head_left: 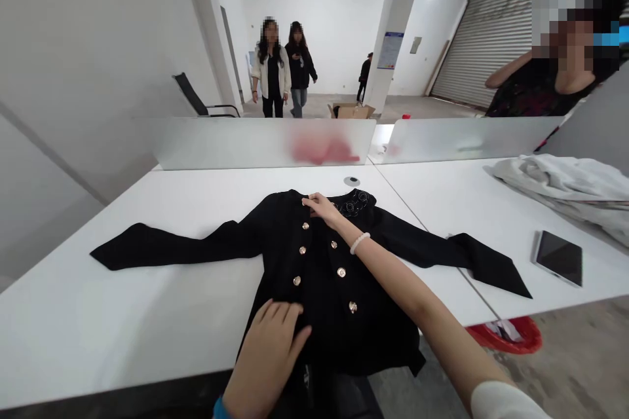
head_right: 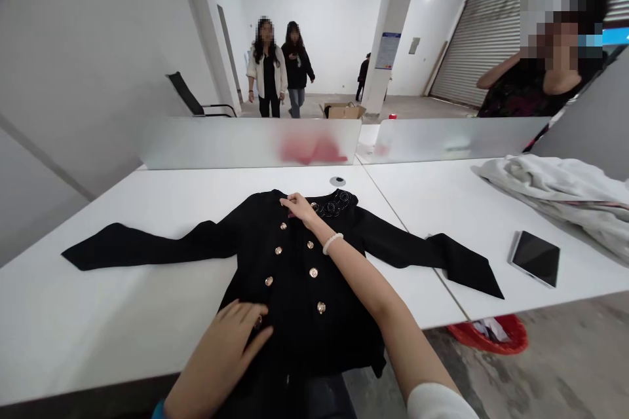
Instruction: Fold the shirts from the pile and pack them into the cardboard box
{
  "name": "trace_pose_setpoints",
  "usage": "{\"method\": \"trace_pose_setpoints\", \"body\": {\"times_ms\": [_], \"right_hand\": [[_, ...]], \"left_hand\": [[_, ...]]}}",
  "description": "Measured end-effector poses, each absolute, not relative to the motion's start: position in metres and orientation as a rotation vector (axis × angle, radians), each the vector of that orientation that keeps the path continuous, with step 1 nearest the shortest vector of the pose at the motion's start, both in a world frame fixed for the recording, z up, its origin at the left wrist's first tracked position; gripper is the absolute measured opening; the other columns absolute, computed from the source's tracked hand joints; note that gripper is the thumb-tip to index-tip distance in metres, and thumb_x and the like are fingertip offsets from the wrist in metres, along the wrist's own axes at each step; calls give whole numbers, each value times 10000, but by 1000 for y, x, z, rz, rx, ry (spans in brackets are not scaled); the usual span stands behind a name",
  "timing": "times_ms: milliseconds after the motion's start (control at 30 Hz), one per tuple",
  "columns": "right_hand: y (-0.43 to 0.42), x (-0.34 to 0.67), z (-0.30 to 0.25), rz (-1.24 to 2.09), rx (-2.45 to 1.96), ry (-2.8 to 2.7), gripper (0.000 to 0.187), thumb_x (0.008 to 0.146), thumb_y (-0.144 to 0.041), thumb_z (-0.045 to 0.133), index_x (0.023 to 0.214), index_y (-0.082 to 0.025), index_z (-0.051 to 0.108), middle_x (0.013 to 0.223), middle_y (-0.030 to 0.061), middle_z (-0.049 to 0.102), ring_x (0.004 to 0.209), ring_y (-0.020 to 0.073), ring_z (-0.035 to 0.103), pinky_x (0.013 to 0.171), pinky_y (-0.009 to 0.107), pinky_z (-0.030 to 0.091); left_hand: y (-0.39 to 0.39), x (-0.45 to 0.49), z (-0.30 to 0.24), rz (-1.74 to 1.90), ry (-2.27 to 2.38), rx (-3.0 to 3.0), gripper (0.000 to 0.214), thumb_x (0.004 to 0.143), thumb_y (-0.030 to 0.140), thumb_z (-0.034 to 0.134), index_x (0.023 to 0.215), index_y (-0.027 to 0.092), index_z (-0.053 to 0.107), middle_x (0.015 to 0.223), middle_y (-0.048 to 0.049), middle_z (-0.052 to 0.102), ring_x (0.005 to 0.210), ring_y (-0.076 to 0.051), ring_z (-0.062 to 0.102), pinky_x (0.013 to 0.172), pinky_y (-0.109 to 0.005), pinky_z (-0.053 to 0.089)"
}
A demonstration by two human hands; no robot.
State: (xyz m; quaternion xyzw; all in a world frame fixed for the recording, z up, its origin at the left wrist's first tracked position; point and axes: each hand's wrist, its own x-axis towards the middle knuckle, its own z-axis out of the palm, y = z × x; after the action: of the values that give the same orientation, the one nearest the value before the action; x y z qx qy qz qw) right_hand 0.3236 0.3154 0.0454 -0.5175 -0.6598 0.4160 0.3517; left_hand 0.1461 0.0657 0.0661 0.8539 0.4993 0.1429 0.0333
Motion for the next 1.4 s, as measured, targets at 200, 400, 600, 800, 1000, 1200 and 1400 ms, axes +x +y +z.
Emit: {"method": "trace_pose_setpoints", "body": {"times_ms": [200,400,600,800,1000,1200,1400], "right_hand": [[305,322,28,1076,-1361,-1765,157,788,-276,600,869,-185,502,880,30,613,833,168,589,750,291,490],[291,306,32,876,-1380,-1814,105,864,-234,448,967,-217,462,934,24,590,874,179,563,853,325,440],[300,305,51,847,-1456,-1759,159,857,-180,362,986,-212,450,869,14,589,722,139,568,682,250,470],[315,321,48,772,-1632,-1744,92,853,-199,420,913,-194,489,785,18,598,661,139,566,611,232,447],[313,316,22,604,-1788,-1826,88,902,-206,422,887,-176,503,908,110,627,851,217,601,722,283,417],[322,313,21,540,-1865,-1855,161,947,-225,360,1006,-167,498,972,150,641,908,244,615,737,293,413],[325,308,24,536,-1882,-1792,263,976,-266,285,1109,-139,473,1030,204,630,972,283,618,772,345,437]], "left_hand": [[2,74,-11,841,1601,2749,616,862,408,517,1431,290,313,1437,-85,432,1288,-285,438,983,-445,458],[-1,76,-18,1186,1965,1965,424,887,400,482,1281,245,468,1173,-68,637,1072,-239,614,833,-380,563],[3,95,8,1448,1690,2059,324,892,268,505,1215,281,504,1074,-38,645,1030,-203,620,864,-348,551],[9,99,2,1198,1542,2506,566,867,307,526,1400,268,341,1203,-88,626,1100,-252,597,919,-435,514],[13,108,-36,1004,1814,2580,743,828,76,407,1489,298,151,1443,-84,418,1322,-286,384,1088,-605,266],[16,88,-27,1005,1893,2456,888,714,-53,285,1474,384,145,1484,7,355,1316,-224,398,1048,-443,431],[31,61,-27,865,1932,2466,903,697,-69,278,1457,406,167,1480,40,355,1300,-226,416,1009,-409,475]]}}
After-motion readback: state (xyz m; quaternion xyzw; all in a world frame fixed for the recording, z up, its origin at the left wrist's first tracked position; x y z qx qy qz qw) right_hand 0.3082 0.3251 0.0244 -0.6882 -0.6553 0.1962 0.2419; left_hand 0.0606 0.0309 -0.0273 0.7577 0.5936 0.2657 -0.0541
